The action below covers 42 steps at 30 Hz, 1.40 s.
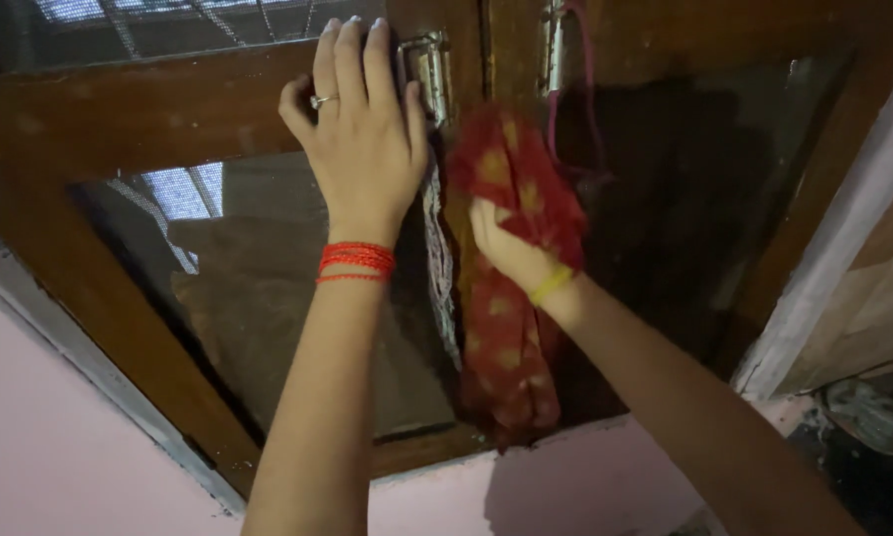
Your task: Cleaning and wiping a wooden window frame with a red cloth.
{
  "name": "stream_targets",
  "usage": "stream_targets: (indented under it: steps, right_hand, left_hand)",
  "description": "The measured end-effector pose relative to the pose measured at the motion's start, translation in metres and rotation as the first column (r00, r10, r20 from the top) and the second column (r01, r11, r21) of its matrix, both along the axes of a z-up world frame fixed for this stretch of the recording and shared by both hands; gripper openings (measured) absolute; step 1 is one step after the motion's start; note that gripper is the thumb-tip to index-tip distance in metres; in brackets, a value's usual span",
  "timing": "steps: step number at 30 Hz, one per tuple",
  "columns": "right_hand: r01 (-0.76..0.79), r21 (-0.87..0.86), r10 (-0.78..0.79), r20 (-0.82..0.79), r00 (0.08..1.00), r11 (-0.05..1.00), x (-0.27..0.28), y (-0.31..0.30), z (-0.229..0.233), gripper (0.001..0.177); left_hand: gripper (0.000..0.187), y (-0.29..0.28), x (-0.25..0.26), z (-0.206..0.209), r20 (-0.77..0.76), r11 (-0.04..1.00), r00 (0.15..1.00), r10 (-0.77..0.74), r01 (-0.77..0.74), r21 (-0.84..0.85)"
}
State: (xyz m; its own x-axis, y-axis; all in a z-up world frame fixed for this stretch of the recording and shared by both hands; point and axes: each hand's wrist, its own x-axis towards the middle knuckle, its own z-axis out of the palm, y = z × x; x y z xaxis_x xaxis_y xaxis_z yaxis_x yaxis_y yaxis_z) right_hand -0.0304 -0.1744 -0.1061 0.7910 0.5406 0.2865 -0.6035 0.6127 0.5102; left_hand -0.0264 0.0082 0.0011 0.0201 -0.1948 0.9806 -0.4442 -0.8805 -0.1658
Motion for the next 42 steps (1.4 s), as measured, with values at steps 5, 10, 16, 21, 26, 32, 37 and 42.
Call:
stream_targets:
  steps: [5,10,16,21,26,32,37,42]
  right_hand:
    - [-0.154,0.322,0.228,-0.207,0.951,0.934,0.000,0.007,0.061,0.029]
    - [-0.273,0.460,0.349,-0.088,0.933,0.845,0.008,0.001,0.102,0.032]
    - [-0.225,0.478,0.275,-0.037,0.961,0.849,0.011,-0.004,0.088,0.025]
    - [-0.128,0.456,0.215,-0.144,0.966,0.881,-0.005,-0.009,0.052,0.021]
    - [-0.182,0.293,0.217,-0.092,0.972,0.939,-0.022,-0.019,0.030,0.033]
    - [-0.424,0.399,0.458,0.010,0.889,0.813,0.054,-0.098,-0.011,0.026]
    - [-0.243,0.647,0.620,0.763,0.185,-0.723,0.013,-0.096,0.045,0.014]
    - [-0.092,0.616,0.614,0.787,0.054,-0.782,0.002,-0.107,0.068,0.009]
  left_hand:
    - [0.048,0.001,0.001,-0.001,0.025,1.000,1.000,0.012,-0.012,0.016]
    - [0.047,0.001,0.002,0.001,0.021,1.000,1.000,0.017,-0.018,0.022]
    - [0.046,-0.001,0.004,0.000,0.048,1.000,0.999,0.014,-0.014,0.001]
    - [0.046,-0.005,0.003,-0.002,0.034,1.000,0.999,0.000,0.001,-0.028]
    - [0.046,-0.009,0.003,-0.001,0.015,0.998,1.000,0.003,-0.002,-0.056]
    - [0.047,-0.007,0.006,-0.002,0.037,0.999,0.999,-0.008,0.009,-0.035]
    - [0.046,-0.010,0.010,-0.003,0.038,0.998,0.999,-0.002,0.005,-0.061]
    - [0.045,-0.011,0.009,-0.004,0.038,0.998,0.999,-0.003,0.006,-0.067]
